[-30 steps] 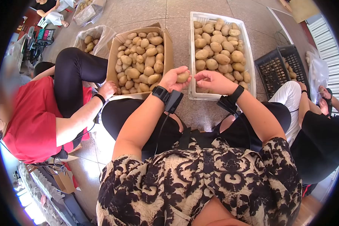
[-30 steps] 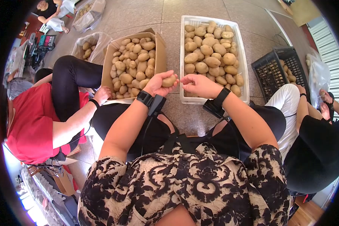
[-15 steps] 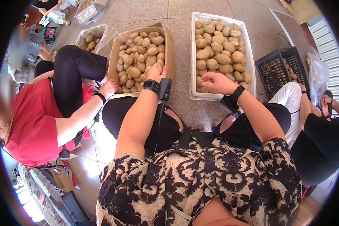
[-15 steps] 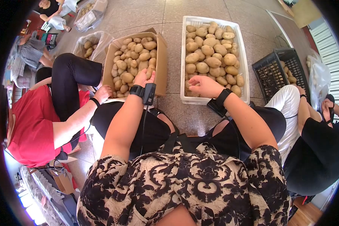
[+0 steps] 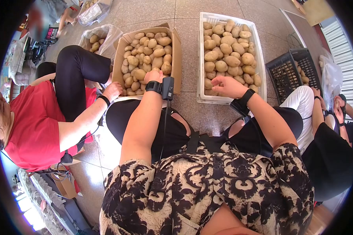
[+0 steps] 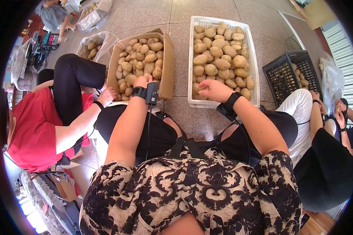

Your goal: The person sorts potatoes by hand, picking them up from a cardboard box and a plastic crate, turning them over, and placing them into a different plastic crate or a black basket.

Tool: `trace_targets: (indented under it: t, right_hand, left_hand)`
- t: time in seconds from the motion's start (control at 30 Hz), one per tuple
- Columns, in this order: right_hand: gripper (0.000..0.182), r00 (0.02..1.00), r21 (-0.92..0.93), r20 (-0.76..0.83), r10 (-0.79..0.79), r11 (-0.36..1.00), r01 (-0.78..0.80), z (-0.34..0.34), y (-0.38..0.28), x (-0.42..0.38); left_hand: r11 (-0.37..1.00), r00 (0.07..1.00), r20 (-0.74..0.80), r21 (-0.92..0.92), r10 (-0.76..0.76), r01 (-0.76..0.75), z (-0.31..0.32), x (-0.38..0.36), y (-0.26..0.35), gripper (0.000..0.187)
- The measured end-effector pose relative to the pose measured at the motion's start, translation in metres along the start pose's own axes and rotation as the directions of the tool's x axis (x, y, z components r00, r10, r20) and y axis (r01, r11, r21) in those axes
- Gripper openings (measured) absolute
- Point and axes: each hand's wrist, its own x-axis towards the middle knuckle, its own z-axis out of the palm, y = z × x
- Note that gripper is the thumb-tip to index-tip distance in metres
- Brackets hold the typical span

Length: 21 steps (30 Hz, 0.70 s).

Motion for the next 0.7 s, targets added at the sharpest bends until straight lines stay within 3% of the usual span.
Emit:
trace_targets:
  t: [0.1,0.3,0.43,0.5,0.57,0.6,0.63,0.7]
  right_hand:
    - [0.032,1.000,-0.034,-0.007,0.002,0.999,-0.002,0.000,0.001,-0.001]
    - [0.035,1.000,-0.097,-0.029,-0.007,0.995,0.005,-0.002,0.001,-0.004]
    - [0.036,0.999,-0.127,-0.041,0.023,0.991,-0.029,-0.003,0.000,-0.005]
    - [0.036,1.000,-0.157,-0.027,0.001,0.988,-0.005,-0.003,0.003,-0.004]
    - [0.036,0.999,-0.156,-0.033,0.012,0.988,-0.017,-0.002,0.004,-0.003]
    - [0.036,1.000,-0.157,-0.027,0.011,0.988,-0.015,-0.002,0.004,-0.003]
    - [0.036,1.000,-0.159,-0.022,0.007,0.987,-0.011,-0.002,0.004,-0.003]
    - [0.036,1.000,-0.160,-0.028,0.006,0.987,-0.011,-0.002,0.004,-0.003]
  left_hand:
    - [0.995,0.994,0.108,0.097,-0.024,0.013,-0.015,-0.002,0.007,0.040]
    - [0.993,0.998,0.030,0.108,-0.058,0.054,-0.006,0.003,0.002,0.039]
    - [0.989,0.982,0.170,0.134,-0.081,0.058,-0.009,0.006,0.001,0.033]
    - [0.991,0.988,0.148,0.131,-0.032,0.012,-0.012,0.005,0.001,0.028]
    - [0.974,0.960,0.280,0.216,0.007,-0.070,-0.035,-0.002,0.009,0.023]
    - [0.877,0.945,0.317,0.430,0.074,-0.213,-0.019,0.007,-0.002,0.022]
    - [0.877,0.945,0.317,0.429,0.079,-0.217,-0.014,0.010,-0.003,0.022]
    - [0.985,0.962,0.209,0.050,-0.174,0.167,-0.027,0.002,0.005,0.024]
